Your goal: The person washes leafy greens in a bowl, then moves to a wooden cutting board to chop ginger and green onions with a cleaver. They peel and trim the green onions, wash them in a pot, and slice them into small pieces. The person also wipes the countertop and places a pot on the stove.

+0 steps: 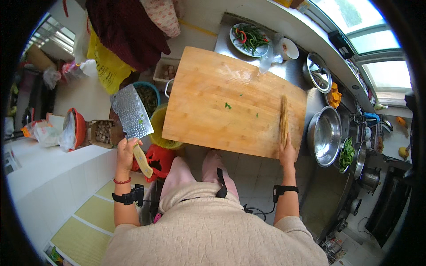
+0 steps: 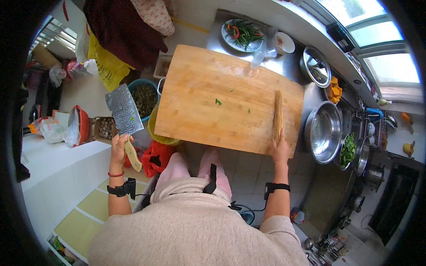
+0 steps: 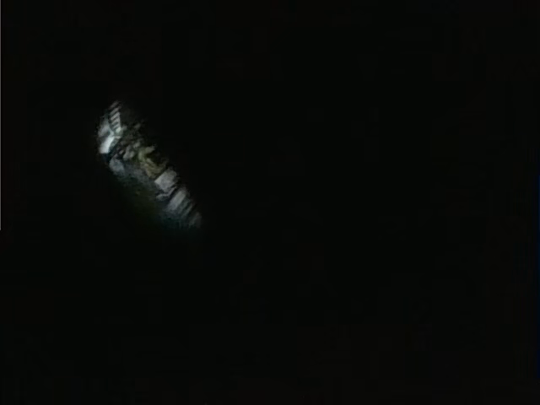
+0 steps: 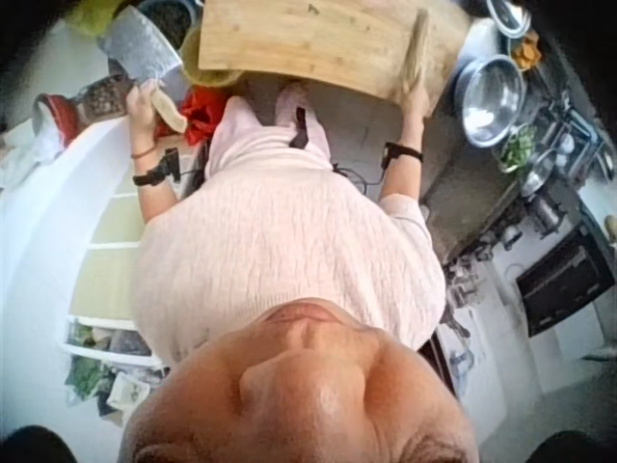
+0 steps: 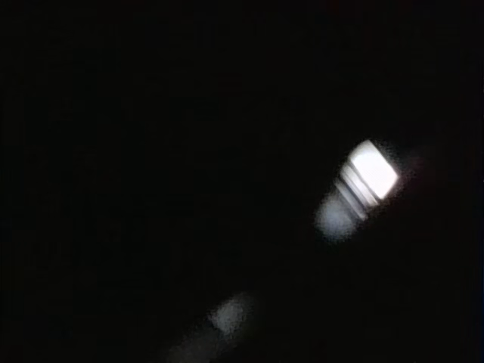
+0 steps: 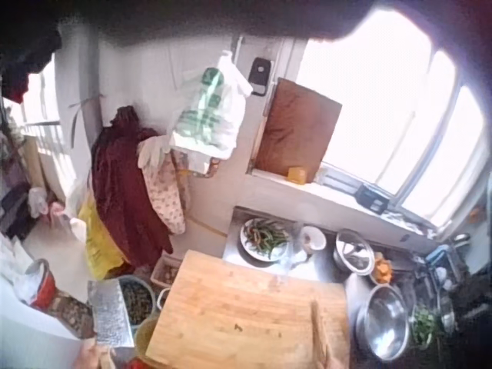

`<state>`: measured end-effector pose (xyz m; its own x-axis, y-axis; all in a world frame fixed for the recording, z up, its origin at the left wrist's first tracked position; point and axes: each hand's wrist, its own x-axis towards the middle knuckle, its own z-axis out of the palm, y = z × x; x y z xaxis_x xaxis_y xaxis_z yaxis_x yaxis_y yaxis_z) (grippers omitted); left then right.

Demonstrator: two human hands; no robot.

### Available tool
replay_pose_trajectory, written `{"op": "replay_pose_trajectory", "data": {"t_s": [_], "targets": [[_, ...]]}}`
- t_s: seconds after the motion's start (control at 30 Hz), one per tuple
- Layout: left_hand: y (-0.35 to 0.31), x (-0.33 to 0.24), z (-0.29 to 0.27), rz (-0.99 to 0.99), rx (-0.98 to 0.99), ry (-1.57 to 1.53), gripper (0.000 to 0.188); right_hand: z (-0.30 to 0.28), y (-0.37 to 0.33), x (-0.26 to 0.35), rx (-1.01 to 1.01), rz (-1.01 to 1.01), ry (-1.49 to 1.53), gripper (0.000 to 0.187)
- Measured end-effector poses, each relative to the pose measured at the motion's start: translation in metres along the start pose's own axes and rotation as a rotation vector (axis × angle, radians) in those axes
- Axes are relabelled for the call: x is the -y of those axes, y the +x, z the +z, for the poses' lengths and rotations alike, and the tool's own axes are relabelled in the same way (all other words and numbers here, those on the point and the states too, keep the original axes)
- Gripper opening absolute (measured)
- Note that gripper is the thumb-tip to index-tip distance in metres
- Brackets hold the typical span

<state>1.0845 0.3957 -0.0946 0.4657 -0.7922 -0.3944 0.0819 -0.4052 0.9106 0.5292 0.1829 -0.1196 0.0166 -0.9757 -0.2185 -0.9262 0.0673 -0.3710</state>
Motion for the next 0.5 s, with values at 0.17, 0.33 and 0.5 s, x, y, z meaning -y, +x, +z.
{"op": "replay_pose_trajectory", "data": {"t_s": [0.17, 0.33, 0.5], "targets": [[-0.005, 0.019, -0.031, -0.023, 0.000, 0.026, 0.031, 0.065, -0.031, 0.049, 0.081, -0.024, -0.153, 0.073], [-0.025, 0.028, -0.046, 0.009, -0.031, 0.018, 0.030, 0.078, -0.041, 0.086, 0.109, -0.040, -0.063, 0.074], [-0.058, 0.035, -0.043, 0.095, -0.130, 0.024, 0.029, 0.067, -0.035, 0.068, 0.203, -0.036, 0.340, 0.072]]}}
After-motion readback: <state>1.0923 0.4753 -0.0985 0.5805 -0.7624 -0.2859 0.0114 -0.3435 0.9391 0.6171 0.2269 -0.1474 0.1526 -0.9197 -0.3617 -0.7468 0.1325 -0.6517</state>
